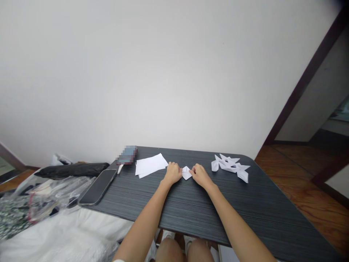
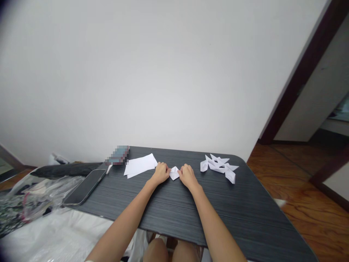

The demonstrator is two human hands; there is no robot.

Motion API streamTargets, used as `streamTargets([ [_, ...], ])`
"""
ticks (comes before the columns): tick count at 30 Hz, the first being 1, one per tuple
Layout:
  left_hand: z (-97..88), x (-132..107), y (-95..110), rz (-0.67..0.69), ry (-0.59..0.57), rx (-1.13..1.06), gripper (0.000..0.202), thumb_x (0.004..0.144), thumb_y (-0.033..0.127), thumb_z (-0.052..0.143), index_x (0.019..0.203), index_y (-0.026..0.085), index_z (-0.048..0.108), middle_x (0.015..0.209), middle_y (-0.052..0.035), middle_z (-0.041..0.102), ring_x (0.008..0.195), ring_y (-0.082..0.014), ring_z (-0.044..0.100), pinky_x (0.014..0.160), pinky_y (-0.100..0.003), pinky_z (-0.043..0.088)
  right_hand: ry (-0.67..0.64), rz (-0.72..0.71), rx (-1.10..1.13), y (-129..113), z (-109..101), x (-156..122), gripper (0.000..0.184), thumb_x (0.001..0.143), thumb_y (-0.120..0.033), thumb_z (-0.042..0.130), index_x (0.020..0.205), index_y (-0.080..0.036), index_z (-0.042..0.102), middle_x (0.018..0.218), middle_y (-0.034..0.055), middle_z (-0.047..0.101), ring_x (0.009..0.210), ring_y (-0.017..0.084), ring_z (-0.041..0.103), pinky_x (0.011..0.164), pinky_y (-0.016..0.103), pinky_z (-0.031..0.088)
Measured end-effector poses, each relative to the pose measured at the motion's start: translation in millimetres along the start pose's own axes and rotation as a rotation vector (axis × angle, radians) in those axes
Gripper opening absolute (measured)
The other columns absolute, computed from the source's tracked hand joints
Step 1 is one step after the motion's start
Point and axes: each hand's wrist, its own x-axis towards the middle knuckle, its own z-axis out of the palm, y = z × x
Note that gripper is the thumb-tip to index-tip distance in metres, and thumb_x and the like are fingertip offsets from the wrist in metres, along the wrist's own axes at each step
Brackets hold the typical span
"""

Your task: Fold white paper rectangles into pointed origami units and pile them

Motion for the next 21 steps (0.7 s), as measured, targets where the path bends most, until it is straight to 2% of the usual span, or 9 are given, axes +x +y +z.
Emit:
streamTargets([
  [6, -1.7, -2, 6, -0.144, -0.024, 0.023, 0.020, 0.074, 0.028, 0.044, 0.071, 0.011, 0.054, 0.084, -0.0137, 0.055, 0.090, -0.0281, 0.043, 0.075, -0.042, 0.030, -0.022, -0.003, -0.030, 2, 1, 3, 0.016, 0.075, -0.021, 0.046, 0.060, -0.015, 0.049, 0.071, 0.0061, 0.050, 0.072, 0.016, 0.047, 0.067, 0.025, 0.034],
  [9, -8.3, -4, 9, -0.228, -0.028, 0.003, 0.022, 0.071, 0.032, 0.048, 0.084, 0.014, 0.051, 0.089, -0.0109, 0.053, 0.091, -0.0275, 0.041, 0.075, -0.043, 0.029, -0.028, 0.023, -0.029, 3, 2, 2, 0.014, 0.075, -0.022, 0.046, 0.062, -0.015, 0.048, 0.073, 0.0059, 0.050, 0.073, 0.016, 0.046, 0.067, 0.026, 0.032],
  [11, -12.9, -7, 10, -0.233, -0.023, -0.014, 0.024, 0.071, 0.032, 0.050, 0.089, 0.017, 0.049, 0.090, -0.0083, 0.051, 0.091, -0.0263, 0.041, 0.075, -0.043, 0.028, -0.017, 0.049, -0.038, 2, 2, 1, 0.008, 0.074, -0.022, 0.048, 0.070, -0.015, 0.048, 0.076, 0.0052, 0.050, 0.074, 0.016, 0.045, 0.065, 0.026, 0.031],
  [15, -17.1, -9, 13, -0.064, -0.047, -0.061, 0.012, 0.076, 0.023, 0.043, 0.083, 0.022, 0.053, 0.087, -0.0047, 0.049, 0.091, -0.0225, 0.039, 0.075, -0.040, 0.029, 0.001, 0.047, -0.079, -3, 2, -2, 0.009, 0.075, -0.021, 0.048, 0.084, -0.020, 0.048, 0.081, 0.0033, 0.049, 0.078, 0.017, 0.044, 0.063, 0.025, 0.026],
  [21, -14.9, -9, 14, 0.282, -0.041, -0.150, 0.023, 0.074, 0.006, 0.036, 0.073, 0.014, 0.057, 0.082, -0.0063, 0.049, 0.082, -0.0164, 0.042, 0.074, -0.030, 0.034, -0.021, -0.044, -0.078, -12, 1, -4, 0.015, 0.080, -0.015, 0.039, 0.080, -0.021, 0.053, 0.080, 0.0035, 0.048, 0.080, 0.016, 0.043, 0.065, 0.026, 0.026],
])
